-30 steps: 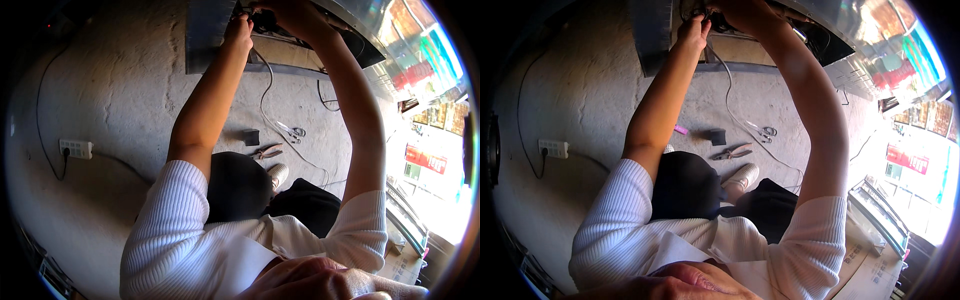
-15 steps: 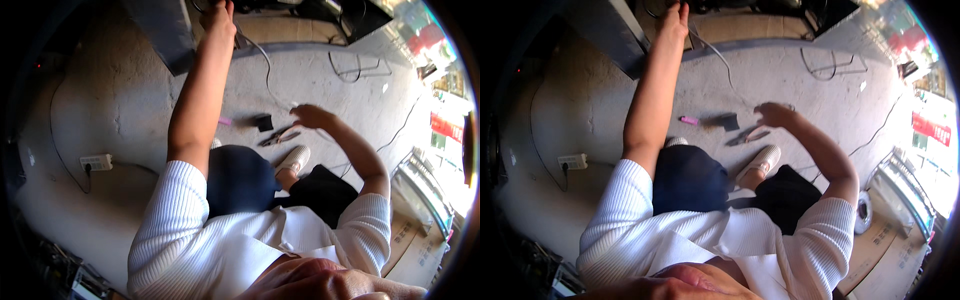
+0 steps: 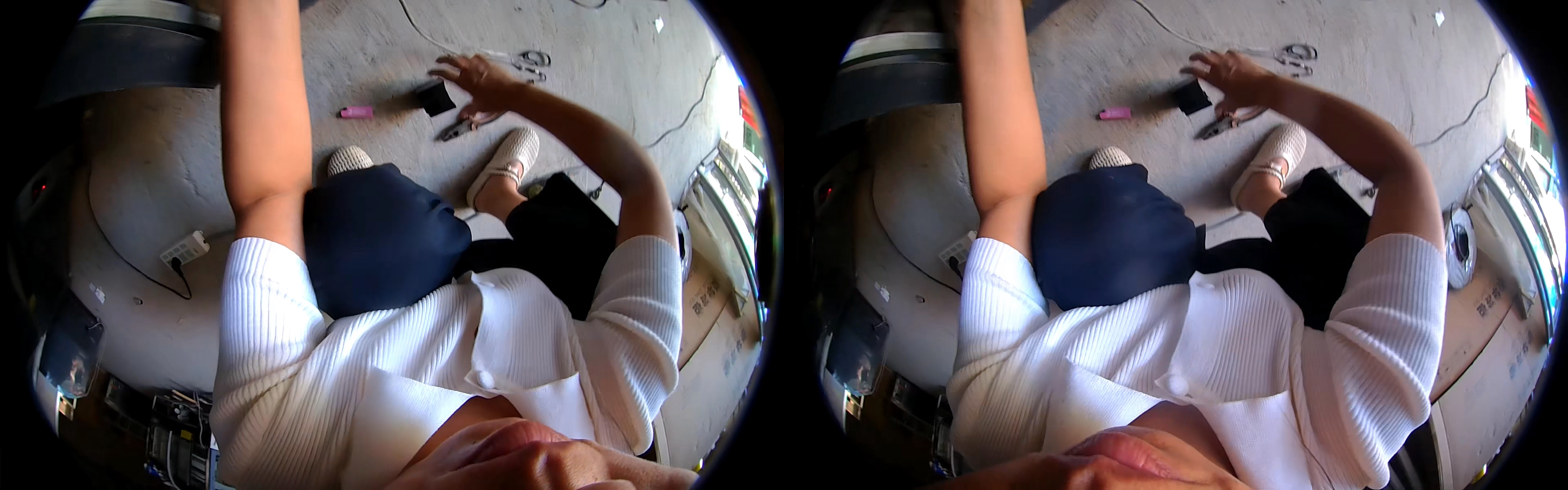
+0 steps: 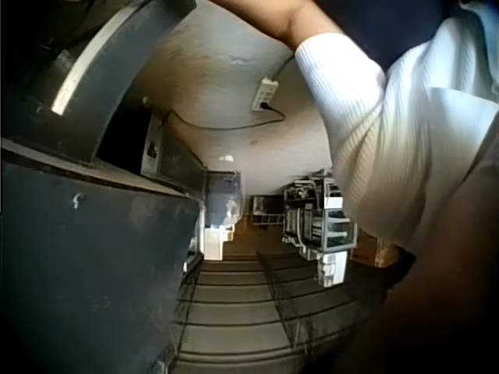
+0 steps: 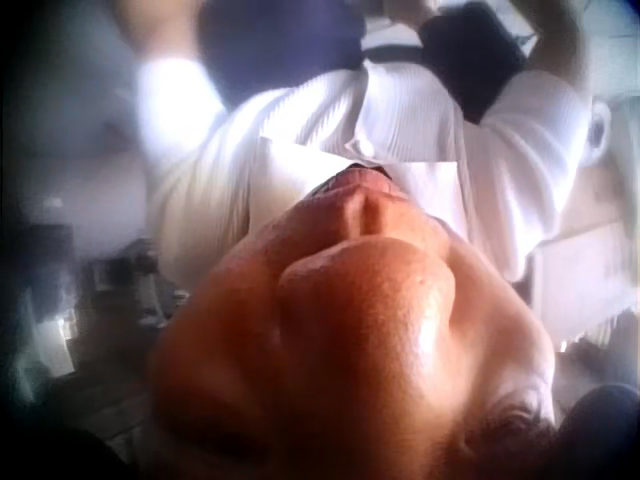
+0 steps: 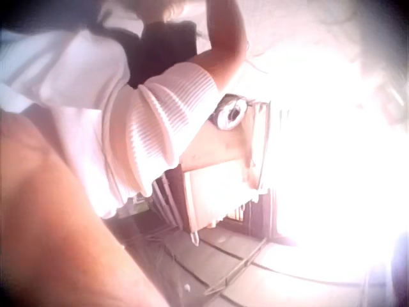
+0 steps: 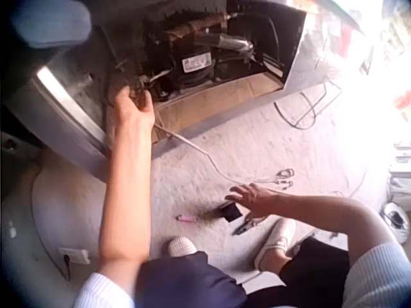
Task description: The person works on the wiring and internal components of an appliance, using pliers and scissors to handle wires and a black component.
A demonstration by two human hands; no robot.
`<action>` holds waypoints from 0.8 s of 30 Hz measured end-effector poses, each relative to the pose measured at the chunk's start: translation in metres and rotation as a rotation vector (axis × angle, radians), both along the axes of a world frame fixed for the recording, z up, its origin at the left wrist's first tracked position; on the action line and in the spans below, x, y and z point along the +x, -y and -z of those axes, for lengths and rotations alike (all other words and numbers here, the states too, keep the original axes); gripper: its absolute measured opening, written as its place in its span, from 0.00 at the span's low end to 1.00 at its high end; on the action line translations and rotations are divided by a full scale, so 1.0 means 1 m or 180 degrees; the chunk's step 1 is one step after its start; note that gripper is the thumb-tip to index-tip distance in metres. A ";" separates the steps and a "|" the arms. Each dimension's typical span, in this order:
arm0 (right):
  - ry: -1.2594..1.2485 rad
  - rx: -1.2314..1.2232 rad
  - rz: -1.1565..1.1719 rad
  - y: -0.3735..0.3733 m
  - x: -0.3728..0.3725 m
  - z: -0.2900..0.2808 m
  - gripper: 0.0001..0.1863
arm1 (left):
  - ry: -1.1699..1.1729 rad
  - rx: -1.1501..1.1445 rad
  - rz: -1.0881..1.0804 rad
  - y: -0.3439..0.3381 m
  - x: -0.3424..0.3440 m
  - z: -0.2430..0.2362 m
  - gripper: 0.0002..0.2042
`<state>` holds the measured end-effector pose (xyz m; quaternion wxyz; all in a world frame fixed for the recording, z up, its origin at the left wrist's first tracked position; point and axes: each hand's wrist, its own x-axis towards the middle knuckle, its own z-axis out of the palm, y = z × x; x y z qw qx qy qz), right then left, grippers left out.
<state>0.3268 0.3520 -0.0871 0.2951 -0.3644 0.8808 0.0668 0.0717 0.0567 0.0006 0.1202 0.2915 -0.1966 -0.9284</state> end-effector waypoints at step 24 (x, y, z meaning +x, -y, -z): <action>-0.2536 -0.2957 -0.0367 0.140 -0.145 -0.224 0.41 | 0.0043 -0.0597 0.0036 -0.031 0.033 -0.017 0.10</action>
